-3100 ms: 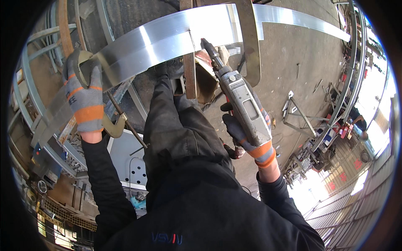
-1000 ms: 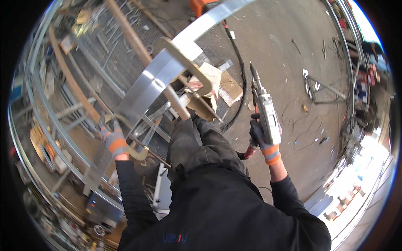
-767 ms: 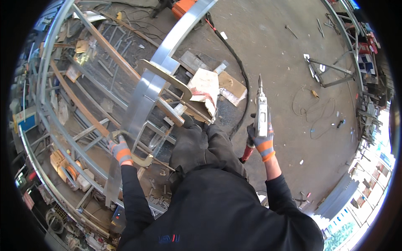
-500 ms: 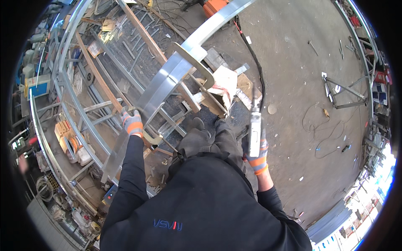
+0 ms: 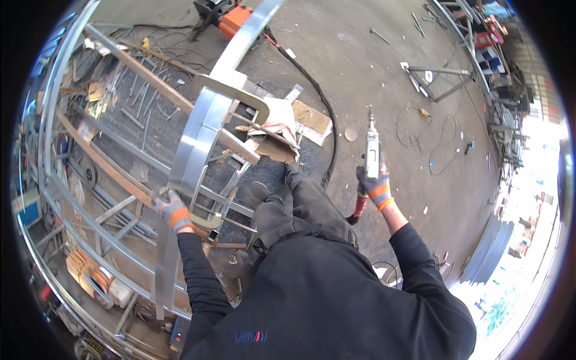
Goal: The person positions a curved metal sheet on a workbench, secures it with a clamp, and uses a welding torch to join the metal pieces. The person repeatedly adjusts the clamp and welds along the seam of the metal sheet.
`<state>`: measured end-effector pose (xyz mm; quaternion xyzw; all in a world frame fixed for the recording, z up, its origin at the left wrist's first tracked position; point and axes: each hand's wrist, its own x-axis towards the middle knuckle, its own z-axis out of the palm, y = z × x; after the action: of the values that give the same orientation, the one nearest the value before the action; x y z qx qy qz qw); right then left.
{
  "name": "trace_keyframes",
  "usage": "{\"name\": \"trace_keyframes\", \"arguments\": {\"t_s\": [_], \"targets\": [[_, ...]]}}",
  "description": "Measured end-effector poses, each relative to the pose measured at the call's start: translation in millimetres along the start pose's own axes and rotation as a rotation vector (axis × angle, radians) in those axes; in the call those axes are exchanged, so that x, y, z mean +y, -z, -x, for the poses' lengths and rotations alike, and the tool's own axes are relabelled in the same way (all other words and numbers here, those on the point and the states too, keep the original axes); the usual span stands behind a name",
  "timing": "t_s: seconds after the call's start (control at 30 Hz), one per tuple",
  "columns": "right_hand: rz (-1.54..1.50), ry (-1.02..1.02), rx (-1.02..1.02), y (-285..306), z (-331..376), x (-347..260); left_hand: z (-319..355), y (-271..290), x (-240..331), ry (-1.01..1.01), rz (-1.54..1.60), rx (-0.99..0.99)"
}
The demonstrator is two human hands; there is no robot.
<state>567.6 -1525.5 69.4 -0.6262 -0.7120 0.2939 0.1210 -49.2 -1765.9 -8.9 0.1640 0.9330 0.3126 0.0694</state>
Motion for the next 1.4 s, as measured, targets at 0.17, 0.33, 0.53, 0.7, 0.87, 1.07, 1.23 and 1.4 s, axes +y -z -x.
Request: {"name": "trace_keyframes", "arguments": {"t_s": [0.17, 0.33, 0.53, 0.7, 0.87, 1.07, 1.23, 1.4], "targets": [[0.515, -0.257, 0.099, 31, -7, 161, -4, 10, 7, -0.075, -0.131, -0.094], [0.912, -0.634, -0.034, 165, 7, 331, -12, 13, 14, -0.003, -0.197, -0.079], [1.143, -0.628, 0.275, 500, 56, 350, -3, 10, 44, 0.083, -0.275, -0.093], [0.839, -0.752, 0.742, 567, 38, 225, 2, 13, 69, 0.136, -0.291, -0.151], [0.47, -0.62, 0.245, 275, -27, 186, -5, 19, 32, 0.093, -0.533, -0.111], [0.756, 0.121, -0.269, -173, -165, 267, -22, 37, -3, 0.138, -0.72, -0.052], [0.684, -0.106, -0.356, -456, -236, 383, 16, 18, 75, -0.092, -0.683, -0.274], [0.614, -0.28, -0.388, -601, -283, 468, 19, -65, 103, 0.078, -0.576, -0.16]]}}
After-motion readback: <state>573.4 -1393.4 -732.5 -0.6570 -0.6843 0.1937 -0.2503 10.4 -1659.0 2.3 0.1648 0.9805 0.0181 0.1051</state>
